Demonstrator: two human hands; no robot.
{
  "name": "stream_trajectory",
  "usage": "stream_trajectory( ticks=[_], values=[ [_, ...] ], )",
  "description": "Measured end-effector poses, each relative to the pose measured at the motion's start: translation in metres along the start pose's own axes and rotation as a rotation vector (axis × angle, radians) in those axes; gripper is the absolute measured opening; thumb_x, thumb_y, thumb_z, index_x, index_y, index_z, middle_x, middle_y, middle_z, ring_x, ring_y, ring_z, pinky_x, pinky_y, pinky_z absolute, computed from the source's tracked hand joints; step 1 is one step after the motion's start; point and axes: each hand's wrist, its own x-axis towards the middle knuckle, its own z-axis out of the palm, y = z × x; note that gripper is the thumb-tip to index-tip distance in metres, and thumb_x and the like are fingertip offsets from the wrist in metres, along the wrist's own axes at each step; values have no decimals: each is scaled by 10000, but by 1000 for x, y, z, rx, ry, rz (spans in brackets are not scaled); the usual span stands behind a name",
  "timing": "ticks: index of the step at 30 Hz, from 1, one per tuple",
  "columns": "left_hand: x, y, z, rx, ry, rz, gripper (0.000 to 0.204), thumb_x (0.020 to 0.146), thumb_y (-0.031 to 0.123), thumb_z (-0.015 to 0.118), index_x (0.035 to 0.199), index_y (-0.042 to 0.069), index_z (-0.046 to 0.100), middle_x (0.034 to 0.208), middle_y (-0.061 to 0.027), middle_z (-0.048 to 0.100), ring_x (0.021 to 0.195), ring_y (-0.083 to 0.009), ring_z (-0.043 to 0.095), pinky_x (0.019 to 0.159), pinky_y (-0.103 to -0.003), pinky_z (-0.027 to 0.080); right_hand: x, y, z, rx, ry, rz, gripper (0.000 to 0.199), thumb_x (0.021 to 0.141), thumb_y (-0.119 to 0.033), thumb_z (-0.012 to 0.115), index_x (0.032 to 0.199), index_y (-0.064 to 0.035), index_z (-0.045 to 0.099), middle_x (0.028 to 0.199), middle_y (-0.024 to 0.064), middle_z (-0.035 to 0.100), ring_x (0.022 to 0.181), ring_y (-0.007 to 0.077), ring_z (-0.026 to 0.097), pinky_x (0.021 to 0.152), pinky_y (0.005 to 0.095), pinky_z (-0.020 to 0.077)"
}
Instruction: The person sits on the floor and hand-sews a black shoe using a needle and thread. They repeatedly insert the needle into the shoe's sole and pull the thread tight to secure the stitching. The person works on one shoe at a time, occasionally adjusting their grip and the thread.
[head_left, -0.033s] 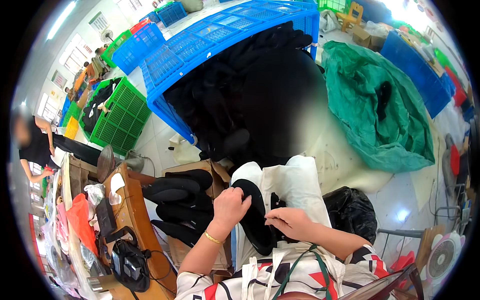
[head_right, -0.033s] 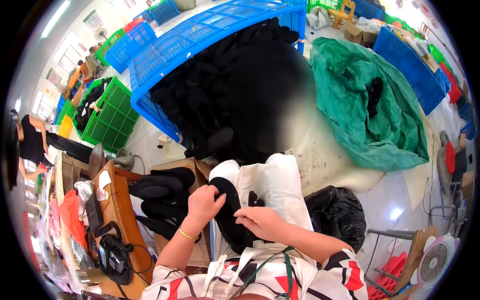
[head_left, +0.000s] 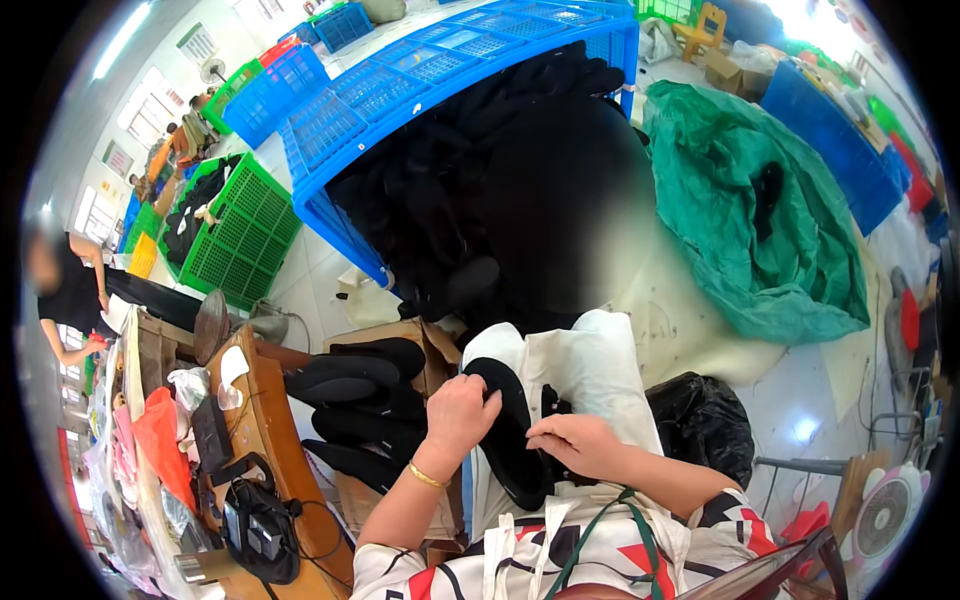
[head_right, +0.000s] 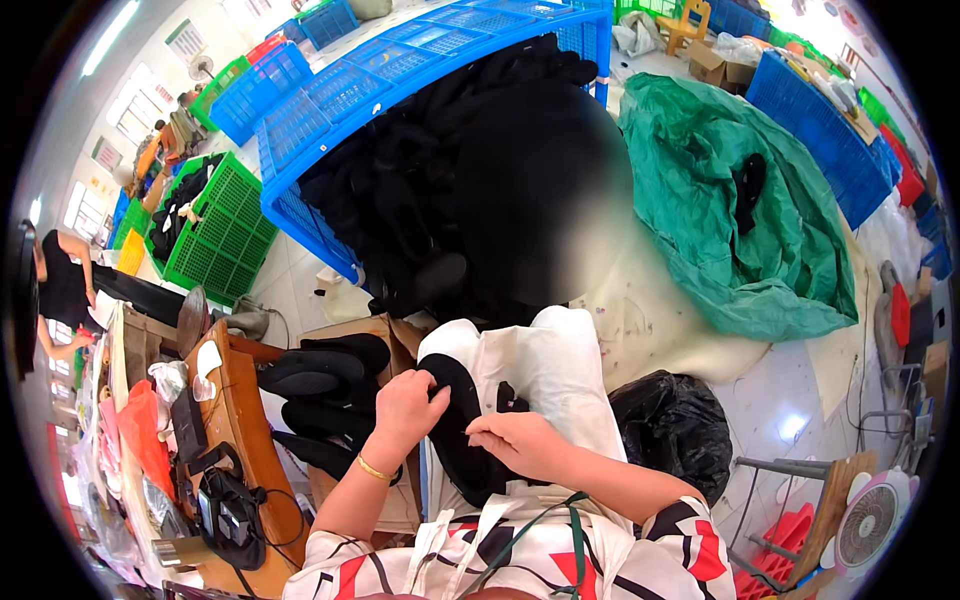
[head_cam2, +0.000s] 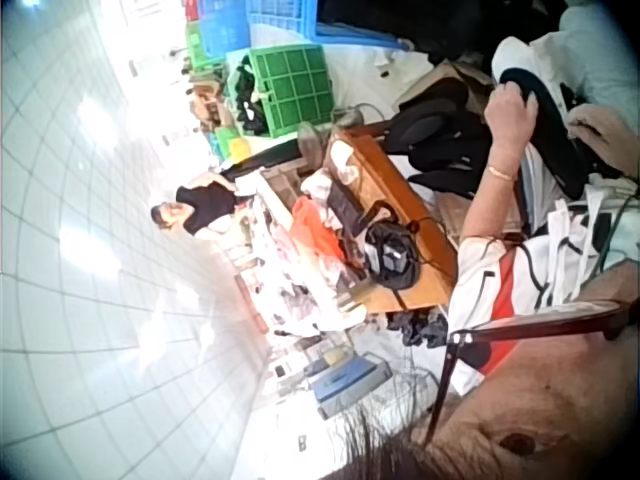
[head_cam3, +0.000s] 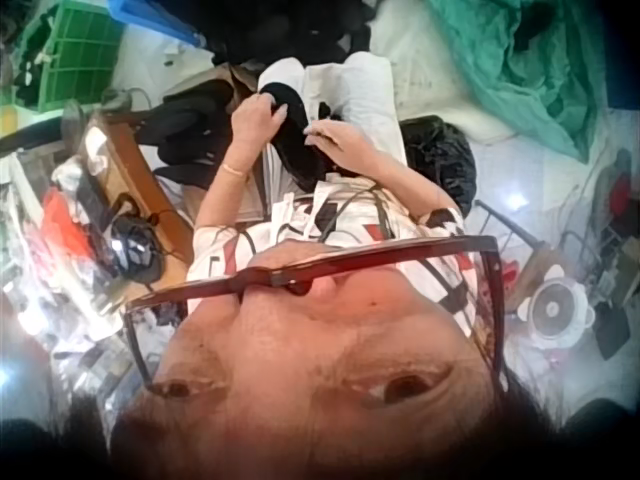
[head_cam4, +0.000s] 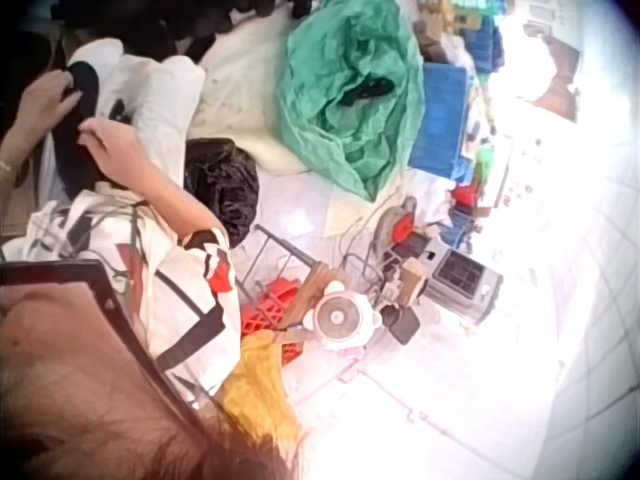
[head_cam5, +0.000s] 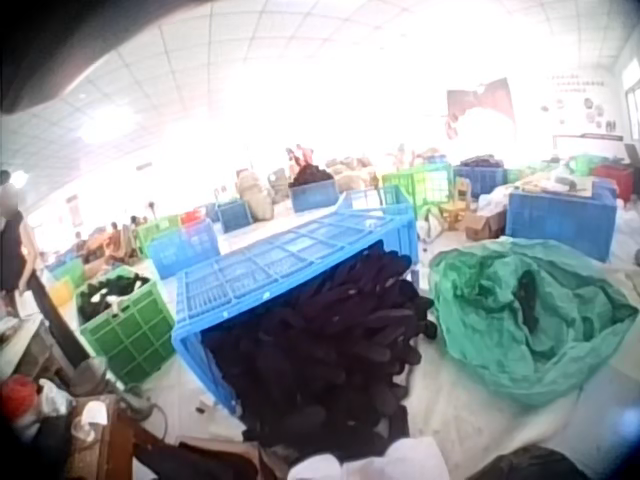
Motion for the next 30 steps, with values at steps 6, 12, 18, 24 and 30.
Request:
stream_trajectory(
  ticks=[6,12,18,24,30],
  values=[
    [2,-7,-5,-65,-114,-73,239,768,259,729,774,29,664,780,-171,668,746,-352,669,670,-439,543,20,13,13,435,-54,523,144,1010,-176,587,1034,-39,627,718,-7,610,615,52,600,536,225,486],
    [2,-20,8,-179,-31,-91,232,749,196,696,736,-23,620,736,-226,623,712,-411,632,622,-456,504,35,24,28,351,-56,541,167,1016,-205,556,1013,-45,605,656,-9,570,546,57,569,504,247,475],
    [-17,-32,26,-763,-6,-571,203,817,150,738,827,-40,668,590,-38,563,551,-42,516,496,-263,413,42,35,35,354,-83,590,128,982,-139,563,997,-15,591,675,15,593,566,69,571,530,239,468],
    [-22,-24,24,-1042,47,-688,160,868,139,720,861,-19,693,671,26,618,562,-22,517,510,-192,423,47,42,45,314,-112,578,117,974,-129,571,967,-14,592,658,-6,576,527,51,546,488,224,438],
    [-22,-24,26,-1067,53,-713,145,863,124,724,865,-18,696,687,26,624,558,-19,513,509,-188,424,53,42,46,313,-121,614,119,960,-123,567,956,-5,587,624,4,582,521,56,546,478,226,429]
  ],
)
